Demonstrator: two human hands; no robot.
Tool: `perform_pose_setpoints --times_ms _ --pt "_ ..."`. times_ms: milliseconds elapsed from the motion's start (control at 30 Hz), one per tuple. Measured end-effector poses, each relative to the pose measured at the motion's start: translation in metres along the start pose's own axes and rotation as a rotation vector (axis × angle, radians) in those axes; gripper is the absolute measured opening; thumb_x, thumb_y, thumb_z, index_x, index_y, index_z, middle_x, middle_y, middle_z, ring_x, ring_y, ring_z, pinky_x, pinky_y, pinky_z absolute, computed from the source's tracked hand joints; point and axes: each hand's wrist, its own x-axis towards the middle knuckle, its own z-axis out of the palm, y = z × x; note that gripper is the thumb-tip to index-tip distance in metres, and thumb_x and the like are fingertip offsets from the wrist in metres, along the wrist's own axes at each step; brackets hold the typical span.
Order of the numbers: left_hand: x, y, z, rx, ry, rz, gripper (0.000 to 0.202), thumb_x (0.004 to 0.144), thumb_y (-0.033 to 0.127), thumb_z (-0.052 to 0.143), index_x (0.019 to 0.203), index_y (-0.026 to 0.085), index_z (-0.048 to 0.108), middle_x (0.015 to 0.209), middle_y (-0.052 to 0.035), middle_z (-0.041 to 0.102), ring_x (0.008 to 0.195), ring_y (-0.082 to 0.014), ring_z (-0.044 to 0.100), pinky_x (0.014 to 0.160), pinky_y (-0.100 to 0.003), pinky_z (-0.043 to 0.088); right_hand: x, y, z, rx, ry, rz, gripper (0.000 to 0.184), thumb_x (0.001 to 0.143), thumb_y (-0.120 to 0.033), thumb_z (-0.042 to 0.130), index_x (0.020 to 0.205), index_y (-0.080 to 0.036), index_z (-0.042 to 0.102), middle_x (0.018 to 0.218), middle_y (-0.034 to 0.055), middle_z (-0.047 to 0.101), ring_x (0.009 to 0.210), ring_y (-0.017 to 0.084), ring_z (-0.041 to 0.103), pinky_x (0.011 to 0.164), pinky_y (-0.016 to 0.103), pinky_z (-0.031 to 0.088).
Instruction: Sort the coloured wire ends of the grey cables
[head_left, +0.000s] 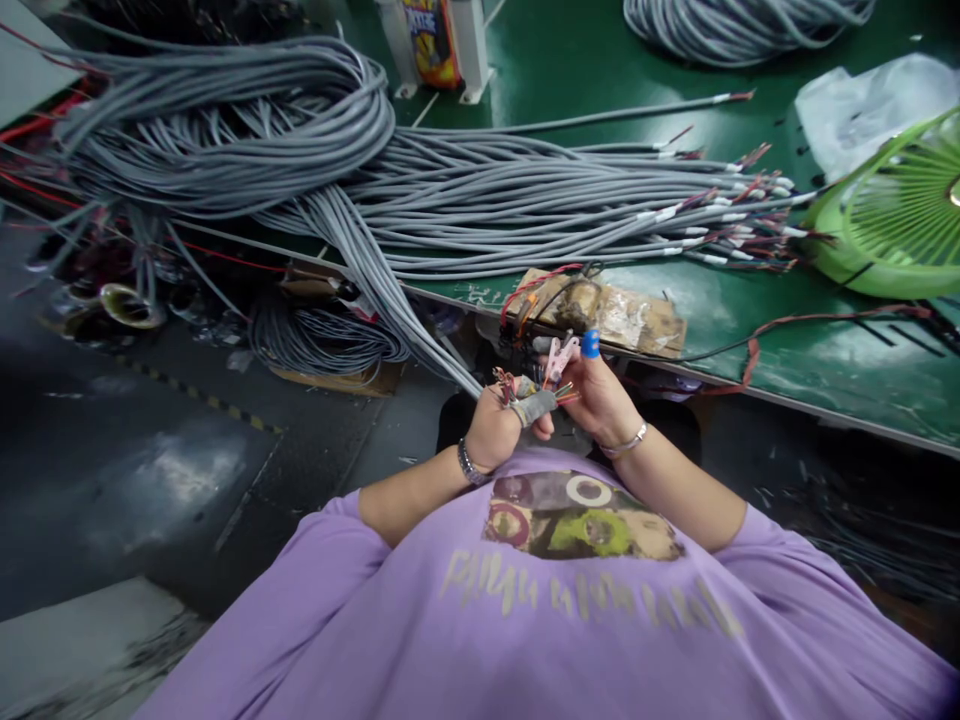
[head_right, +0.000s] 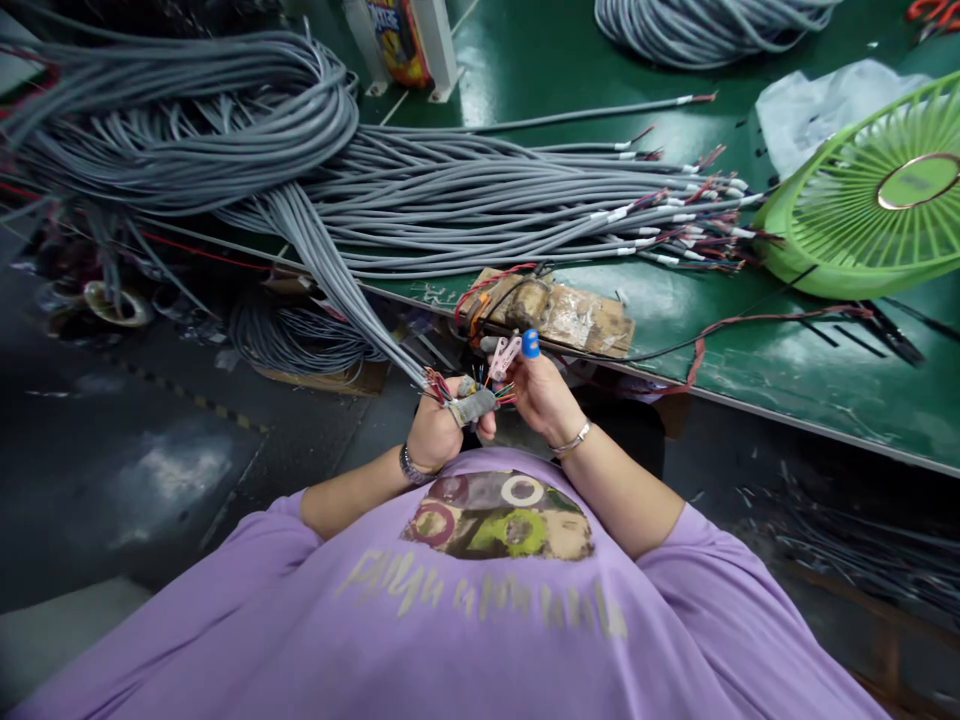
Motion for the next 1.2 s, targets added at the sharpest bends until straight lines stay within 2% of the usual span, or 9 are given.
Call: perform_pose_setpoints --times_ms 300,467,633,833,1000,1200 --pt "0.004 -0.004 -0.002 0.028 -0.030 -0.016 0.039 0.076 0.046 0.074 0.056 0.014 0.062 0.051 -0.0016 0.063 0.043 -0.0103 0.057 0.046 -0.023 0.046 0.004 0.005 -0.002 0.119 0.039 -0.027 0.051 0.071 -0.069 0.072 0.077 -0.019 0.066 0.061 -0.0003 0.064 0.051 0.013 0.056 0.051 0.028 0.047" --pt "-0.001 -0.003 -0.003 0.036 -0.021 -0.014 0.039 0.077 0.046 0.072 0.057 0.014 0.062 0.051 -0.0011 0.063 0.042 -0.0099 0.056 0.047 -0.023 0.047 0.001 0.006 -0.005 0.151 -0.026 0.013 0.060 0.070 -0.078 0.064 0.081 -0.019 0.065 0.066 0.0004 0.065 0.054 0.013 0.058 0.052 0.028 0.049" --pt "-0.011 -0.006 -0.007 0.013 -0.002 0.022 0.037 0.076 0.046 0.074 0.061 0.015 0.062 0.054 -0.0010 0.065 0.045 -0.0112 0.058 0.048 -0.024 0.049 -0.005 -0.001 -0.007 0.147 -0.070 0.061 0.064 0.074 -0.082 0.054 0.079 -0.019 0.064 0.071 0.0022 0.066 0.055 0.011 0.054 0.052 0.025 0.046" --pt "-0.010 -0.006 -0.003 0.008 0.083 0.024 0.039 0.075 0.050 0.073 0.061 0.016 0.061 0.053 -0.0005 0.064 0.043 -0.0108 0.057 0.045 -0.023 0.049 -0.006 -0.001 -0.004 0.097 -0.022 0.006 0.045 0.076 -0.063 0.071 0.076 -0.019 0.064 0.065 -0.0018 0.060 0.053 0.009 0.048 0.052 0.023 0.043" --pt "-0.004 -0.004 0.002 -0.003 0.106 0.045 0.038 0.075 0.049 0.073 0.062 0.016 0.061 0.053 0.0000 0.064 0.042 -0.0101 0.057 0.045 -0.022 0.048 -0.005 0.003 -0.004 0.075 -0.011 -0.009 0.050 0.075 -0.069 0.068 0.080 -0.019 0.064 0.068 -0.0004 0.063 0.054 0.012 0.053 0.054 0.027 0.045" --pt "-0.001 -0.007 0.001 -0.008 0.130 0.033 0.039 0.078 0.048 0.070 0.060 0.015 0.059 0.052 0.0001 0.063 0.042 -0.0098 0.056 0.044 -0.022 0.048 -0.001 0.002 -0.005 0.114 0.038 -0.002 0.044 0.075 -0.061 0.074 0.076 -0.018 0.066 0.071 0.0012 0.067 0.057 0.013 0.056 0.057 0.028 0.047"
